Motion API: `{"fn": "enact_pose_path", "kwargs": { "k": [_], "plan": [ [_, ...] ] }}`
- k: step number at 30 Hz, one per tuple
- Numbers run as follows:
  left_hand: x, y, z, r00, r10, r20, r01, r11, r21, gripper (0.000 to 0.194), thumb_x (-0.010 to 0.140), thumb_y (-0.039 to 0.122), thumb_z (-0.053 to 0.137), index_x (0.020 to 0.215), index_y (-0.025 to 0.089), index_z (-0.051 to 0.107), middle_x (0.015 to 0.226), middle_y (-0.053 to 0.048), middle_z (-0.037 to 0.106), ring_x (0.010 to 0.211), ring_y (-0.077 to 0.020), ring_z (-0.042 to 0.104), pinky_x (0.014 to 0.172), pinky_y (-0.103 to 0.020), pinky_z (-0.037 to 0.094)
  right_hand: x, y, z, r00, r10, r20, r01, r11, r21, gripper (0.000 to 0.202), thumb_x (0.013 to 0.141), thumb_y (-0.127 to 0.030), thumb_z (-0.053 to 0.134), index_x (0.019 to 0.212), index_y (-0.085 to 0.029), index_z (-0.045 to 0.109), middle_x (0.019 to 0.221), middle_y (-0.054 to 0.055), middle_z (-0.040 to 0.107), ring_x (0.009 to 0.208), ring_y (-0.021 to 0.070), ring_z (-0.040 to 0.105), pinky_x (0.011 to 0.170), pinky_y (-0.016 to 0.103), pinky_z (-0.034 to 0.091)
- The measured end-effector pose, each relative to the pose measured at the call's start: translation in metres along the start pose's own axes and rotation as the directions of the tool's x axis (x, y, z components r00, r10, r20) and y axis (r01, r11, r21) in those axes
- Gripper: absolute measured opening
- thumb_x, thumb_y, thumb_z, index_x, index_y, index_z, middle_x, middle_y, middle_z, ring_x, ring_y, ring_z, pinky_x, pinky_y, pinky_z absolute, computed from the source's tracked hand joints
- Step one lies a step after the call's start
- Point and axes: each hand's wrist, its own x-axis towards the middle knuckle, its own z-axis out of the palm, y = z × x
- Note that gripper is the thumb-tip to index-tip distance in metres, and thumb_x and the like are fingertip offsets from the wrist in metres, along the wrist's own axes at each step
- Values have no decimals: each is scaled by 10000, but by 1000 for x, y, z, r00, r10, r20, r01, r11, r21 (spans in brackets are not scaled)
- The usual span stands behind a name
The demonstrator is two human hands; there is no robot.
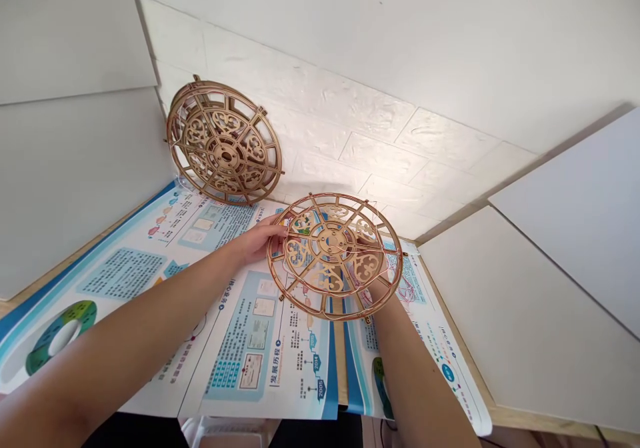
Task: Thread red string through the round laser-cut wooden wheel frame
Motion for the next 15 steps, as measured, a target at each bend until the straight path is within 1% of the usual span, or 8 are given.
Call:
{"fn": "enact_pose_path", "kwargs": {
  "k": [3,5,7,9,11,12,13,15],
  "plan": [
    [1,-1,-1,1000,-3,-8,3,1000,2,580,641,111,756,1197,165,600,927,-59,719,710,-167,690,633,-259,567,-5,-9,-3,991,-50,-128,53,998,17,249,763,-485,744,768,-241,692,773,33,710,727,249,686,670,410,602],
    [1,-1,-2,1000,-8,-14,8,1000,8,602,627,103,752,1205,168,597,918,-55,719,703,-167,691,621,-251,565,-6,-13,-8,964,-110,-242,113,994,-2,232,730,-405,804,809,-221,689,768,14,702,689,207,664,642,350,575],
    [2,-1,-1,1000,-12,-19,12,1000,18,605,611,95,752,1192,164,598,925,-59,721,705,-168,695,611,-244,565,-4,-16,-17,932,-131,-337,133,991,-17,248,750,-404,795,844,-205,681,756,6,699,633,172,637,592,307,546],
    [2,-1,0,1000,-14,-22,15,999,34,577,610,98,751,1165,158,603,913,-59,720,694,-169,694,591,-240,562,1,-20,-27,881,-110,-460,131,991,14,272,788,-437,752,896,-201,672,825,18,729,638,157,652,587,287,550],
    [2,0,1,1000,-7,-30,8,999,40,555,617,99,746,1152,158,609,888,-49,715,667,-163,685,567,-235,556,5,-26,-36,819,-92,-566,160,985,71,316,775,-428,765,975,-209,658,1001,41,756,736,164,704,644,285,582],
    [1,0,1,999,0,-37,1,999,32,558,616,97,742,1156,159,612,878,-43,714,651,-159,679,557,-233,554,6,-29,-39,802,-95,-590,181,980,87,350,762,-415,780,1018,-214,651,1090,51,750,801,174,724,683,292,596],
    [1,1,1,999,9,-48,-8,1000,16,570,611,92,740,1163,160,614,874,-39,716,638,-156,676,551,-234,556,5,-32,-40,796,-112,-595,202,976,86,379,758,-405,789,1055,-217,647,1166,60,735,868,185,735,727,302,605],
    [0,2,2,997,26,-70,-29,999,-34,594,595,83,734,1172,162,618,896,-41,730,640,-159,684,562,-237,569,2,-37,-39,798,-185,-573,239,971,19,396,778,-395,775,1106,-213,648,1255,77,704,998,204,727,831,328,604]
  ]
}}
